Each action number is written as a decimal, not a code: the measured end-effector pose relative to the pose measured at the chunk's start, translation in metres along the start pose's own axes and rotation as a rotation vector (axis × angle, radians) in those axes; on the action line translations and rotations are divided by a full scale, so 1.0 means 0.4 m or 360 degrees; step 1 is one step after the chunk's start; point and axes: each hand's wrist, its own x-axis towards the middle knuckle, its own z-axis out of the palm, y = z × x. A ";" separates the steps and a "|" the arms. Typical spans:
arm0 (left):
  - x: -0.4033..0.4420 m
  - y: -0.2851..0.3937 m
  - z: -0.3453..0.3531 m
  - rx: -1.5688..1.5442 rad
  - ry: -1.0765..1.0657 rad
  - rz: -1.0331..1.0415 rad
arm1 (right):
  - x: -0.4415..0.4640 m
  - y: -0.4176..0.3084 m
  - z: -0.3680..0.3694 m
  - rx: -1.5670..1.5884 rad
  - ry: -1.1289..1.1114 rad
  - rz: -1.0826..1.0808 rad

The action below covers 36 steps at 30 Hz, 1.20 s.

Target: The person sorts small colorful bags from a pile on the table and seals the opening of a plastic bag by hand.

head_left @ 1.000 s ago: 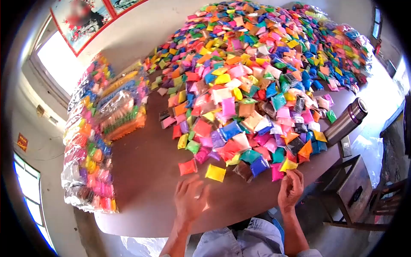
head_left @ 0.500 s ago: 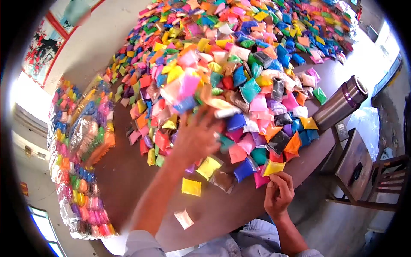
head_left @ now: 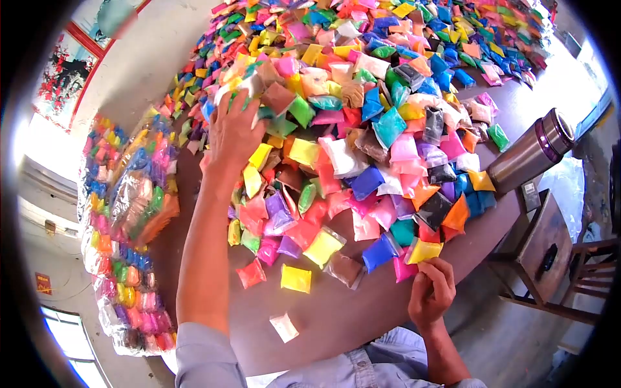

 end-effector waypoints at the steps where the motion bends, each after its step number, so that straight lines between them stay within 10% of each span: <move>1: -0.019 -0.014 -0.017 0.0009 0.0007 0.0004 | 0.000 0.003 0.001 0.0009 0.0008 -0.0003; 10: -0.227 0.036 -0.169 -0.0232 0.0118 0.0055 | 0.001 0.013 0.005 0.0009 0.0055 -0.0164; 12: -0.265 0.170 -0.246 -0.1184 -0.0118 -0.0288 | 0.002 0.011 0.005 -0.0027 0.0039 -0.0138; 15: -0.373 0.276 -0.194 -0.0608 -0.0270 0.0440 | 0.000 0.006 0.001 -0.0064 0.0023 -0.0115; 36: -0.053 -0.079 0.038 -0.0446 -0.0347 -0.0312 | 0.008 0.003 0.002 -0.0180 -0.0049 -0.0100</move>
